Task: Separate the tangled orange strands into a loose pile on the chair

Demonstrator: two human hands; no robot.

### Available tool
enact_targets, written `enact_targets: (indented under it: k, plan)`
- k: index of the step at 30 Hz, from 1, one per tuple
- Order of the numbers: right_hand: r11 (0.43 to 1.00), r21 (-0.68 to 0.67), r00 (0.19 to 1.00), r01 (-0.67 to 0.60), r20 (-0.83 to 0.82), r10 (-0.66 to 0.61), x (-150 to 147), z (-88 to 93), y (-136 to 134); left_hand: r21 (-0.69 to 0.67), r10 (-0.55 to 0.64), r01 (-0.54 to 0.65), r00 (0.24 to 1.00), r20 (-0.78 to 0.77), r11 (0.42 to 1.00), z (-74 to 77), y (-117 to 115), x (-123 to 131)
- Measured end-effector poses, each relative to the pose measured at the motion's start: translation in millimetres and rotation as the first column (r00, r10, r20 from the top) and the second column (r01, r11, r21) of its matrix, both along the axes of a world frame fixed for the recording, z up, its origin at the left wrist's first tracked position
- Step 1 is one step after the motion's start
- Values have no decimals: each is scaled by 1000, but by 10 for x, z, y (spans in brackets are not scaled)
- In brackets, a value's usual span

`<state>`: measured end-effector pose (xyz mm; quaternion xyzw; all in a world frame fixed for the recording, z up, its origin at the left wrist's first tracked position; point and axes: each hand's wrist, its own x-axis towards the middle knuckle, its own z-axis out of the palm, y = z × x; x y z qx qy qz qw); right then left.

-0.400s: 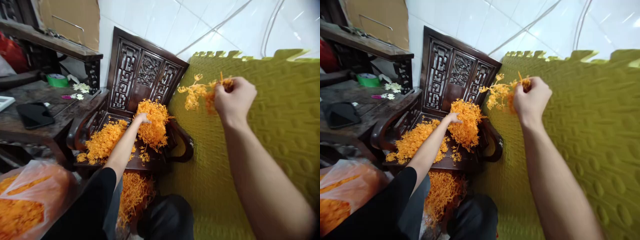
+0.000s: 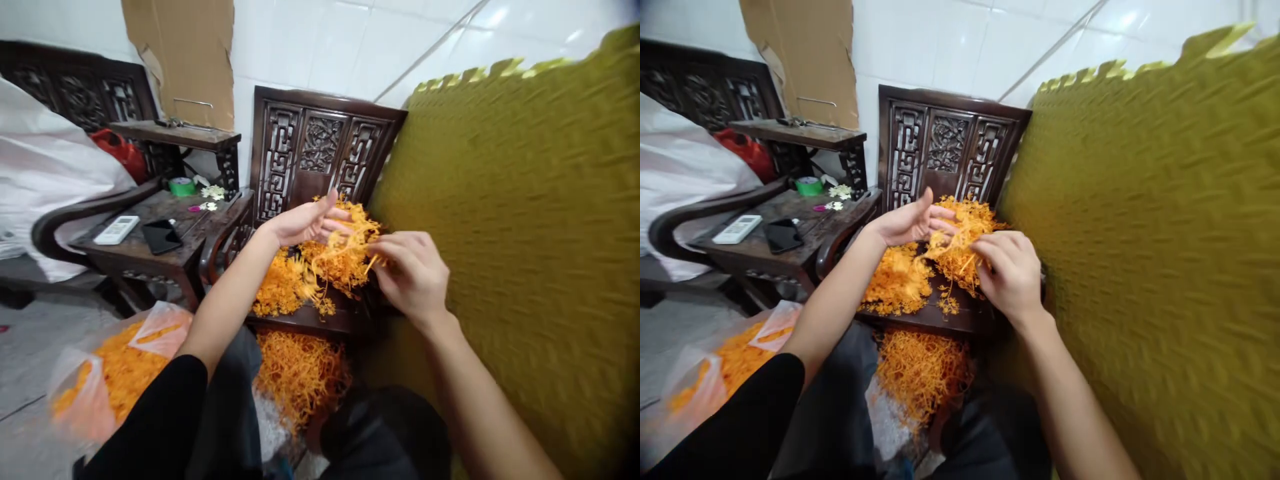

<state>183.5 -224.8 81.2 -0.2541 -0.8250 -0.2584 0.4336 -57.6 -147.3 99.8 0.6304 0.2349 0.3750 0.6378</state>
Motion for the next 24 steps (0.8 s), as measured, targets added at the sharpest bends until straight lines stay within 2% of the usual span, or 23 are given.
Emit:
enact_targets:
  k: [3, 7, 10, 12, 14, 16, 18, 19, 21, 22, 23, 24]
  plan:
    - [998, -21, 991, -66, 114, 68, -112, -275, -67, -58, 15, -20, 996, -93, 998, -309, -323, -68]
    - [989, 47, 981, -142, 139, 134, -199, -548, -139, -165, 191, -177, 979, 70, 970, -661, -685, -70]
    - [950, 168, 957, -262, 171, 234, -255, -701, -183, -255, 194, -154, 971, 137, 955, -781, -859, -40]
    - [918, 207, 934, -337, 200, 298, -315, -789, -171, -307, 191, -147, 974, 119, 940, -835, -913, -6]
    - [897, 216, 915, -385, 213, 342, -376, -870, -119, -345, 244, -191, 963, 118, 919, -895, -918, 34]
    - [892, 220, 911, -394, 223, 348, -410, -945, -48, -340, 339, -273, 929, 149, 900, -963, -882, 59]
    - [913, 207, 928, -353, 204, 313, -404, -1015, 11, -280, 424, -370, 891, 165, 886, -1032, -821, 53]
    - [930, 193, 947, -312, 144, 288, -391, -1045, 27, -244, 450, -407, 879, 156, 880, -1063, -788, 38]
    - [975, 114, 971, -190, -127, 204, -362, -1091, 28, -185, 474, -450, 873, 114, 874, -1116, -735, -3]
    - [989, 40, 938, -141, -314, 146, -355, -1104, 15, -159, 477, -460, 874, 90, 873, -1137, -719, -22]
    - [990, -60, 870, -131, -485, 86, -355, -1110, -3, -132, 478, -467, 876, 66, 874, -1155, -711, -35]
    - [971, -169, 792, -168, -610, 31, -363, -1109, -24, -98, 480, -474, 877, 41, 875, -1169, -709, -41]
